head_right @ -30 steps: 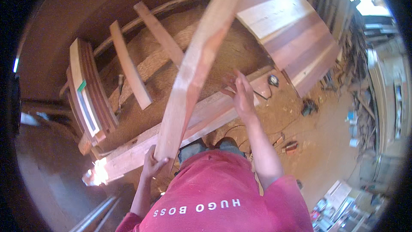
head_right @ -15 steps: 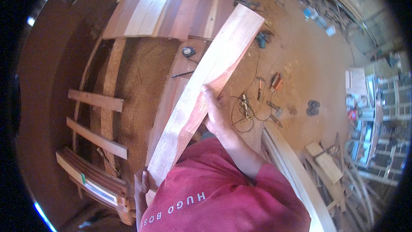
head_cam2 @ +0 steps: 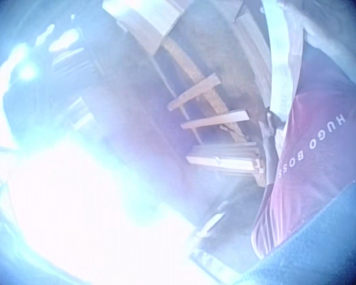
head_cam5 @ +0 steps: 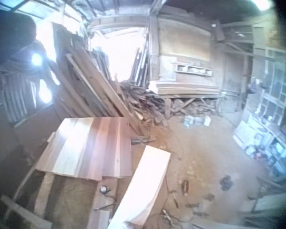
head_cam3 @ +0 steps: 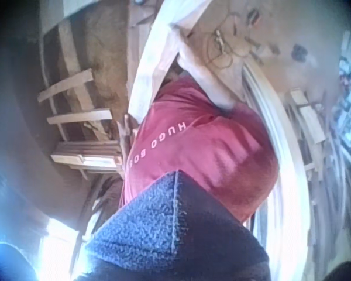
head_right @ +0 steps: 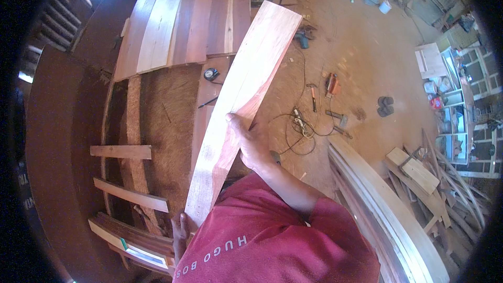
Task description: The person moves and arranges wooden planks on a workbench by hand, using a square and a measuring tape. The person walks across a workshop, picks up a small electronic device, and plugs it into a power strip.
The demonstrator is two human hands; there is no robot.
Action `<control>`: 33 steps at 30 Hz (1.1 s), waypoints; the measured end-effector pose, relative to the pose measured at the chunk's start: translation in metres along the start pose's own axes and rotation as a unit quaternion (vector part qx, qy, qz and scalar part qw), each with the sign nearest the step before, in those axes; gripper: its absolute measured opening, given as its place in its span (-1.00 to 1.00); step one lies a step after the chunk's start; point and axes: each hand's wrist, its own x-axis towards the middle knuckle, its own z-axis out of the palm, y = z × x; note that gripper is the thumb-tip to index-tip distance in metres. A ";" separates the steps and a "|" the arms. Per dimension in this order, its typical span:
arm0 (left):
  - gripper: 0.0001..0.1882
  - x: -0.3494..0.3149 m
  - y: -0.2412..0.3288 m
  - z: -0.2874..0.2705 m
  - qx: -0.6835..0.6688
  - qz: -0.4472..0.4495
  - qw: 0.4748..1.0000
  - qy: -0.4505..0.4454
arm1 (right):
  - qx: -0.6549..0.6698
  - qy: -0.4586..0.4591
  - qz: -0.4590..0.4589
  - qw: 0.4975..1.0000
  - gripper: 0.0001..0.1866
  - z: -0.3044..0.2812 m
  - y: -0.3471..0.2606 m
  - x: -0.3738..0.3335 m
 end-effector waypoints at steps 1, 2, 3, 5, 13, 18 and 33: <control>-0.32 -0.003 0.006 0.003 0.001 -0.014 1.000 0.010 | 0.010 -0.015 0.013 1.000 -0.63 0.001 0.004 0.001; -0.33 -0.007 0.008 0.005 0.000 -0.028 0.999 0.021 | 0.020 -0.031 0.027 0.999 -0.61 0.004 0.007 0.001; -0.33 -0.014 -0.004 0.008 -0.003 -0.033 0.999 0.030 | 0.020 -0.039 0.034 0.998 -0.61 0.009 0.009 0.001; -0.35 -0.037 -0.041 0.018 0.044 -0.043 0.993 0.102 | 0.084 -0.068 0.061 0.992 -0.55 0.026 0.016 -0.003; -0.04 -0.099 -0.030 0.040 -0.073 -0.159 0.984 0.035 | -0.010 0.028 0.296 0.955 -0.51 0.015 0.167 0.015; -0.24 -0.160 -0.131 0.104 0.175 -0.140 0.966 0.127 | -0.153 0.023 0.425 0.892 -0.52 0.002 0.229 -0.010; -0.27 -0.136 -0.214 0.073 0.122 -0.160 0.971 0.128 | -0.325 -0.013 0.438 0.838 -0.06 -0.026 0.267 -0.031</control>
